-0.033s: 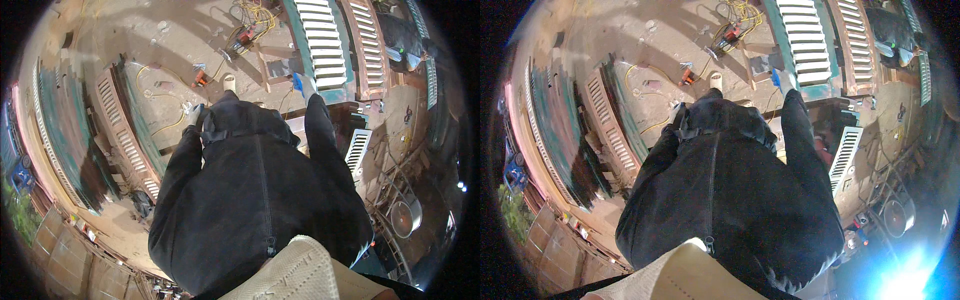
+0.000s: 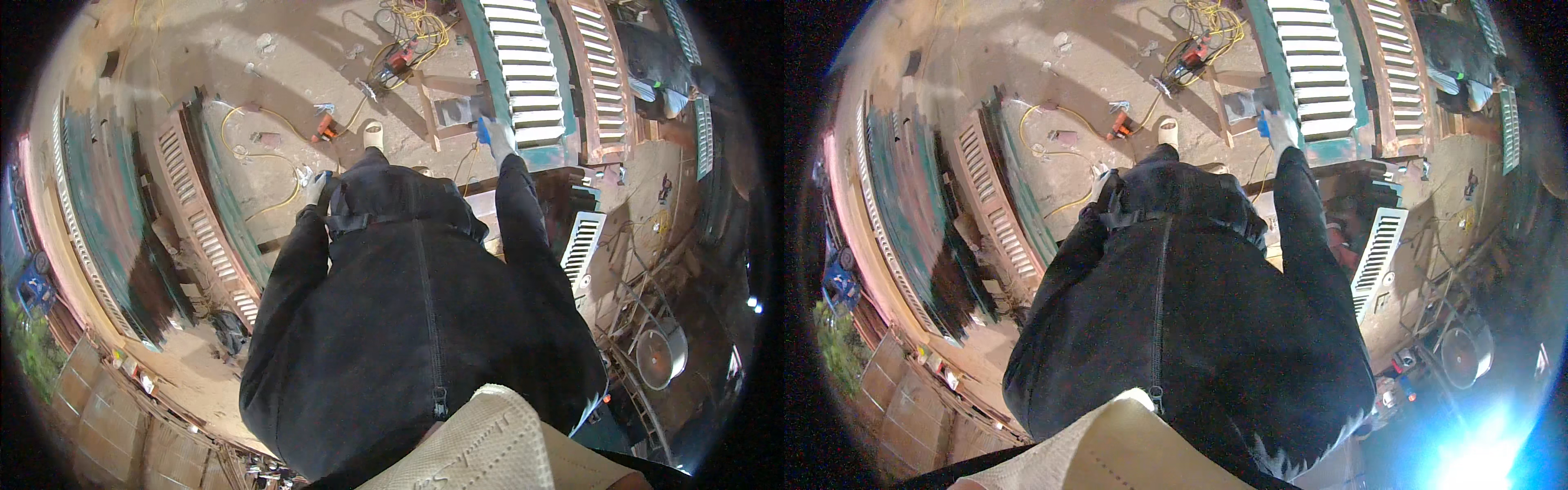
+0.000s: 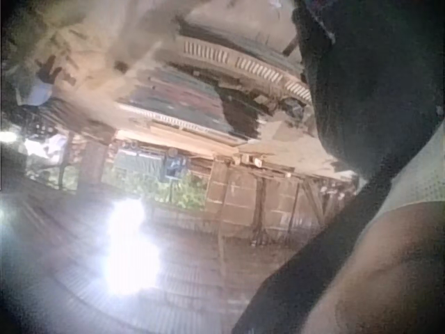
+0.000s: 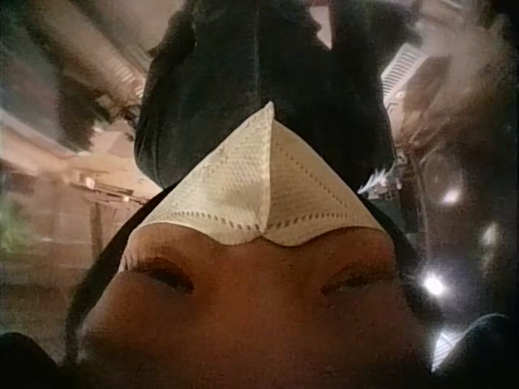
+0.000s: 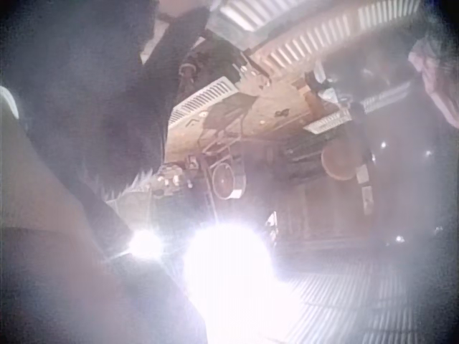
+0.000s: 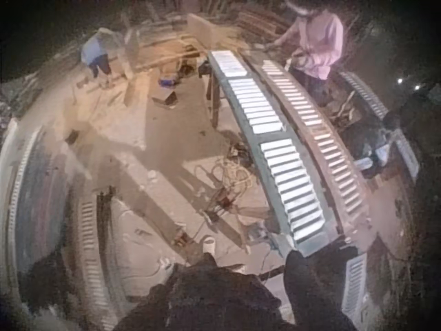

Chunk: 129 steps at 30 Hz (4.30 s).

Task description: The person walks through a woodworking shop, picks up a container of wood stain, and adds a liquid from a plastic bottle. They then stir the mixture with a stick and carry the container toward a workbench.

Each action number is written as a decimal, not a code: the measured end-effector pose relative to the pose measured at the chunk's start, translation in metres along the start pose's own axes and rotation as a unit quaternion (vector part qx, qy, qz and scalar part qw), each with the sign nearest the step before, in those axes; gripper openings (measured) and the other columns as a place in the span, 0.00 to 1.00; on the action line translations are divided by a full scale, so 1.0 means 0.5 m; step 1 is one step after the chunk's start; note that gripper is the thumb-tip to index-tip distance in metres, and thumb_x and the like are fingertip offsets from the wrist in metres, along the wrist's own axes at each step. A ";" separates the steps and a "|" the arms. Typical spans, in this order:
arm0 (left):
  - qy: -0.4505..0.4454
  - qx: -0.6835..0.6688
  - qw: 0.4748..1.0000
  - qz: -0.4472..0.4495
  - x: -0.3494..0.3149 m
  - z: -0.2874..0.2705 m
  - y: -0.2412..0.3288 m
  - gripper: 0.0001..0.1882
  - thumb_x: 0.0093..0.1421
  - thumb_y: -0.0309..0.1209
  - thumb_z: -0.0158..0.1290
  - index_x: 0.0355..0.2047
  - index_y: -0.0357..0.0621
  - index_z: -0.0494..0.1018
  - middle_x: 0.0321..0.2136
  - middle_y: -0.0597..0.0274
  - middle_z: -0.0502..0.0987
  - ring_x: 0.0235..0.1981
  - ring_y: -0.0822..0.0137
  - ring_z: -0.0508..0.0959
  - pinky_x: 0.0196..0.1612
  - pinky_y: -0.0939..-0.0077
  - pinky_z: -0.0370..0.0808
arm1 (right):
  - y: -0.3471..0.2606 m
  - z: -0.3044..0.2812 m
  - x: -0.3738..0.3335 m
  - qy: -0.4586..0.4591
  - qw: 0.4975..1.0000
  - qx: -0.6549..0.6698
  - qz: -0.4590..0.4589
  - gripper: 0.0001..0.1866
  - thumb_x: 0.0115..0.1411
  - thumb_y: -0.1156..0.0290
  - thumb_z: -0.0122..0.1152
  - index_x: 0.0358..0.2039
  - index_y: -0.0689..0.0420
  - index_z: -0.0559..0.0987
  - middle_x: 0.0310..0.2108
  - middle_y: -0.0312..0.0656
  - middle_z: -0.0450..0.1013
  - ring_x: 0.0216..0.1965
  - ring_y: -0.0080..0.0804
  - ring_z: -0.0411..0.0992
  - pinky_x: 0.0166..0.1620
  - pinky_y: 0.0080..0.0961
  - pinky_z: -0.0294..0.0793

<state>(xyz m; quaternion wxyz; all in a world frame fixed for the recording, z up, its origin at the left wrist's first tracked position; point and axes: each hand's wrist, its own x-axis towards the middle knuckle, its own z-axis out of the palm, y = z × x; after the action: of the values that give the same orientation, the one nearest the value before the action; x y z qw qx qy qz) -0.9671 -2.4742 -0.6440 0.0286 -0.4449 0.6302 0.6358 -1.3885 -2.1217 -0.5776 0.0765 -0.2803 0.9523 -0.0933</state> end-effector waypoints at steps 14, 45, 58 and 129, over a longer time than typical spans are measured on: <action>0.012 -0.067 0.992 -0.102 -0.084 -0.024 -0.054 0.15 0.64 0.38 0.49 0.41 0.38 0.75 0.31 0.66 0.76 0.31 0.71 0.74 0.36 0.75 0.72 | -0.354 -0.228 -0.125 -0.209 0.926 -0.228 -0.218 0.13 0.62 0.67 0.52 0.42 0.61 0.78 0.33 0.43 0.77 0.35 0.35 0.76 0.36 0.38 0.74; -0.037 -0.168 0.978 0.116 -0.034 -0.050 0.676 0.18 0.50 0.43 0.64 0.33 0.42 0.80 0.25 0.68 0.79 0.27 0.76 0.75 0.30 0.78 0.70 | -0.694 -0.398 0.069 -0.327 0.877 0.352 -0.020 0.18 0.67 0.57 0.47 0.45 0.55 0.79 0.28 0.33 0.76 0.28 0.17 0.70 0.31 0.18 0.64; 0.363 0.014 0.897 0.250 0.025 -0.032 0.731 0.16 0.48 0.45 0.64 0.31 0.50 0.79 0.33 0.61 0.80 0.39 0.58 0.78 0.43 0.65 0.73 | -0.764 -0.376 0.326 -0.254 0.866 0.351 -0.248 0.28 0.66 0.64 0.52 0.63 0.64 0.60 0.60 0.53 0.62 0.56 0.39 0.64 0.61 0.31 0.58; -0.116 0.408 0.845 0.325 1.753 0.118 1.963 0.34 0.61 0.50 0.52 0.61 0.43 0.60 0.61 0.36 0.57 0.60 0.41 0.61 0.60 0.52 0.61 | -0.551 -0.336 1.676 0.265 0.426 0.749 0.433 0.13 0.66 0.68 0.49 0.44 0.63 0.75 0.34 0.38 0.76 0.33 0.23 0.71 0.38 0.20 0.70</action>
<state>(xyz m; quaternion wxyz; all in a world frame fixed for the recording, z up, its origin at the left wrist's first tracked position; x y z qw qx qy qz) -2.1125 -3.0857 -0.4210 0.0723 -0.0858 0.9335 0.3407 -1.9750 -2.7856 -0.4319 0.0308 0.3746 0.4777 -0.7941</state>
